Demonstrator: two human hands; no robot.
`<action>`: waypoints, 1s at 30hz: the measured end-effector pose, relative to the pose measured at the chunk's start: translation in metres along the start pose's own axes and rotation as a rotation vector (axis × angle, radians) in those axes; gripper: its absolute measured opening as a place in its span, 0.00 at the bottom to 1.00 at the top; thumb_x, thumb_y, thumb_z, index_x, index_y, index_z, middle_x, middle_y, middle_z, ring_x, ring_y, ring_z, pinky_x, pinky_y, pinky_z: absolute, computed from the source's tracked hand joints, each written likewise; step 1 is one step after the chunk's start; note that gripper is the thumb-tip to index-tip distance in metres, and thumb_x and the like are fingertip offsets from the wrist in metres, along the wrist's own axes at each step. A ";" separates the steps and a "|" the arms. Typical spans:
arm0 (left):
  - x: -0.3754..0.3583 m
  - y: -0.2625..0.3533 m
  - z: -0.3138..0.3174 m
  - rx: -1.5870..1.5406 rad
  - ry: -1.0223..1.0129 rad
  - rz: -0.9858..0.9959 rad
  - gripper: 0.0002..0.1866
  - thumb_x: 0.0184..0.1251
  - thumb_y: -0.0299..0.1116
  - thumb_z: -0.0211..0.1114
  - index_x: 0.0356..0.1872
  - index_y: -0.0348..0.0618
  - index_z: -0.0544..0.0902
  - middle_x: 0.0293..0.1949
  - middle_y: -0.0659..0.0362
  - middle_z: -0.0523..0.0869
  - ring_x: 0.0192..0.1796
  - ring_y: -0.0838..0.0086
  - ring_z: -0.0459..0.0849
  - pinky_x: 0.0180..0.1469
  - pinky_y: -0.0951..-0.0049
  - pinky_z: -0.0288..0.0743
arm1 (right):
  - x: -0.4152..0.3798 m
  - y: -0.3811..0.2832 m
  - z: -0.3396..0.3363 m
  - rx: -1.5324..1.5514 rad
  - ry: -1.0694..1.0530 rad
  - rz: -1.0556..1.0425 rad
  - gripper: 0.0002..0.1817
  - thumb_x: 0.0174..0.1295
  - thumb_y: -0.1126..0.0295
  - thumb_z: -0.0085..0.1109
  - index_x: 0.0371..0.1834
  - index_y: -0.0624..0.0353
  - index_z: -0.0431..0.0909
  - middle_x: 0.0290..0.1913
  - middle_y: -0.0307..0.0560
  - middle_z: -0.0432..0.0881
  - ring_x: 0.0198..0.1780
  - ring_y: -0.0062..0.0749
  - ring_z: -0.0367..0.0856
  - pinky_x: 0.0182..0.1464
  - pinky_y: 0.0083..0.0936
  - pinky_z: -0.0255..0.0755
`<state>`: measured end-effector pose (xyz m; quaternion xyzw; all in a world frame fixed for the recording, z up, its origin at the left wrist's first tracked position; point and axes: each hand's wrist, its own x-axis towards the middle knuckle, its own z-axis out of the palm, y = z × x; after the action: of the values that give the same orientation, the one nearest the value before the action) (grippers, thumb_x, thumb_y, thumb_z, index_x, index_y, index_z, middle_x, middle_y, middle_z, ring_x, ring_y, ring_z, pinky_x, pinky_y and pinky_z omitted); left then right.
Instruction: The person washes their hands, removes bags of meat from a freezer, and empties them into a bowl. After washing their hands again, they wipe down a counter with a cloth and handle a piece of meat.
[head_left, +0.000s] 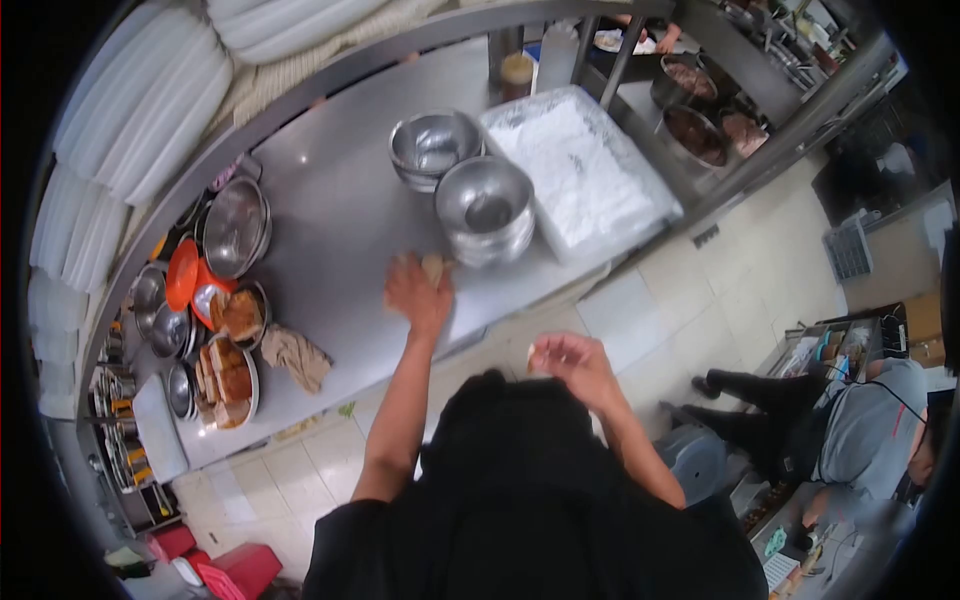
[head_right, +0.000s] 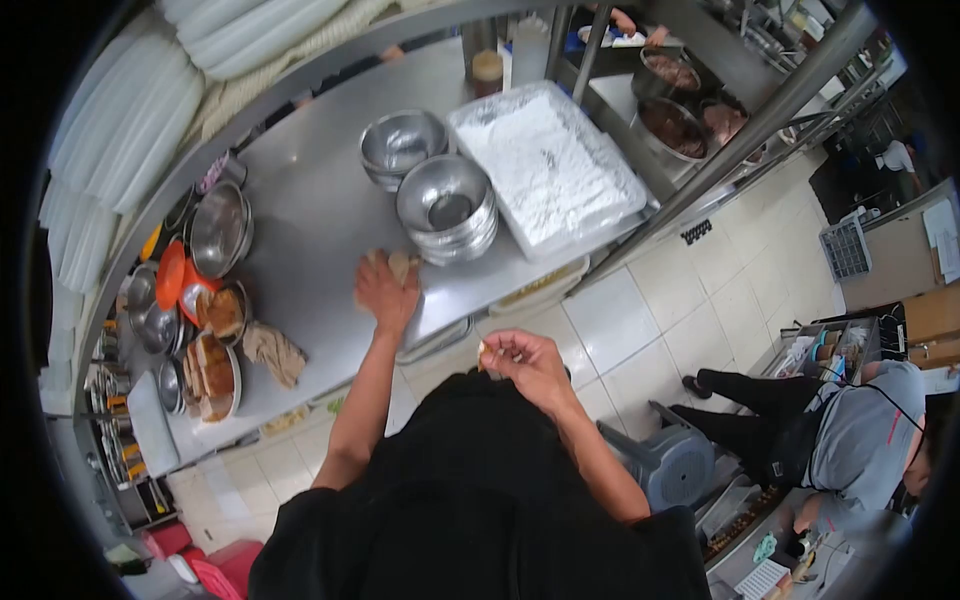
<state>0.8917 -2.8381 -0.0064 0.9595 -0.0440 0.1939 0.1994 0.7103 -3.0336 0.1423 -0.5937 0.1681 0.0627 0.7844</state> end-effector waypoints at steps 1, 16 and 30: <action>0.004 0.002 0.000 -0.003 0.019 0.008 0.35 0.53 0.49 0.64 0.60 0.37 0.70 0.63 0.38 0.63 0.65 0.44 0.60 0.62 0.43 0.50 | 0.000 -0.001 0.002 -0.054 -0.016 0.007 0.10 0.56 0.78 0.64 0.42 0.64 0.80 0.34 0.37 0.83 0.33 0.16 0.76 0.38 0.14 0.69; 0.007 0.002 -0.003 0.009 -0.008 -0.026 0.37 0.52 0.49 0.63 0.62 0.39 0.68 0.64 0.40 0.60 0.65 0.44 0.58 0.63 0.45 0.50 | -0.009 -0.003 0.004 -0.223 -0.114 0.068 0.11 0.54 0.80 0.64 0.41 0.62 0.81 0.32 0.36 0.82 0.31 0.13 0.71 0.35 0.13 0.66; 0.007 0.004 -0.011 -0.073 -0.005 -0.018 0.36 0.54 0.45 0.65 0.61 0.35 0.67 0.64 0.40 0.61 0.67 0.45 0.56 0.64 0.44 0.46 | -0.005 0.005 0.003 -0.247 -0.097 0.063 0.10 0.50 0.80 0.66 0.37 0.61 0.80 0.31 0.30 0.79 0.29 0.11 0.66 0.34 0.11 0.65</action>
<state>0.8939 -2.8376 0.0074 0.9524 -0.0427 0.1881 0.2360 0.7049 -3.0282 0.1398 -0.6765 0.1393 0.1364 0.7102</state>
